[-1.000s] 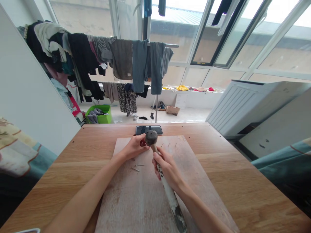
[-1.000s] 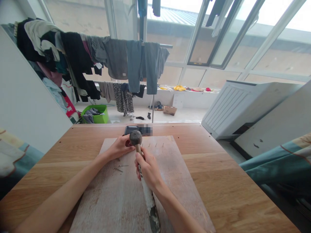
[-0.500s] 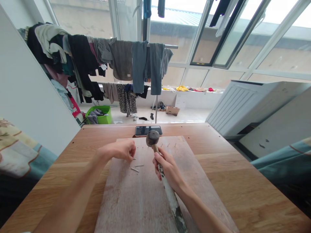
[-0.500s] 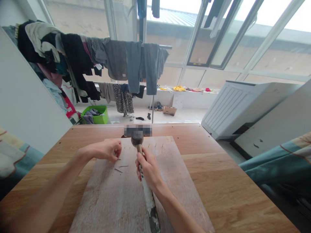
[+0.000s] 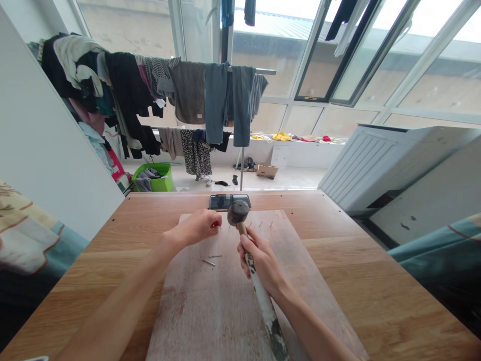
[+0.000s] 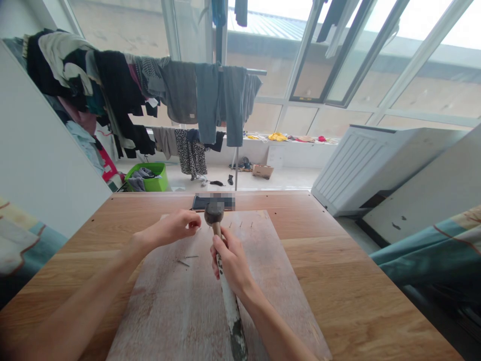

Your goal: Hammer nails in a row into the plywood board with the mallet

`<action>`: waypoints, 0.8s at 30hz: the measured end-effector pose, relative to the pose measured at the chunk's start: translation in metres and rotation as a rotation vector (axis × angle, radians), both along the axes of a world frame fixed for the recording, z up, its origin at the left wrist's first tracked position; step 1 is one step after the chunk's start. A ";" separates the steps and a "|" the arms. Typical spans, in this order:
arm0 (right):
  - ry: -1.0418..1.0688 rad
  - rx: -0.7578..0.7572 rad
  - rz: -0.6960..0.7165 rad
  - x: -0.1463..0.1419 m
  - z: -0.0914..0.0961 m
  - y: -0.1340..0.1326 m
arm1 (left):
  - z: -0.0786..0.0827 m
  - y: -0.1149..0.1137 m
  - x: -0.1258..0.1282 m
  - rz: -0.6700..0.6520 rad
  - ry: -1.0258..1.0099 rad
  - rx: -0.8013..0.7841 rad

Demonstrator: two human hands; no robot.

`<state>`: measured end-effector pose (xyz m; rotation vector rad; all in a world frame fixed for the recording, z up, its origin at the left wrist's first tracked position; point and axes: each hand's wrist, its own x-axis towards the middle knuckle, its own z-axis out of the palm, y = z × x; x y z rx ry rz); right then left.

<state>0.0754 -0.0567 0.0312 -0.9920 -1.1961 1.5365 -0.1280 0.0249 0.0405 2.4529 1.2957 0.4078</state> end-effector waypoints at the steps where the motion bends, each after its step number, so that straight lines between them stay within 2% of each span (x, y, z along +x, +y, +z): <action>1: 0.001 0.001 0.000 0.000 0.000 0.000 | -0.001 0.000 0.001 -0.003 0.013 0.017; 5: 0.004 0.006 -0.001 0.000 0.000 0.001 | -0.006 0.002 0.002 -0.033 -0.004 0.065; 10: 0.011 0.008 0.003 0.000 0.000 0.001 | -0.016 0.005 0.005 -0.078 -0.153 0.043; 17: 0.026 0.019 0.009 -0.004 -0.005 0.001 | -0.038 0.012 -0.002 0.038 -0.481 -0.181; 20: 0.029 0.030 0.030 -0.008 -0.007 0.002 | -0.039 0.013 -0.004 0.062 -0.537 -0.222; 24: 0.011 0.038 0.065 -0.013 -0.008 0.004 | -0.036 0.013 -0.003 0.057 -0.526 -0.202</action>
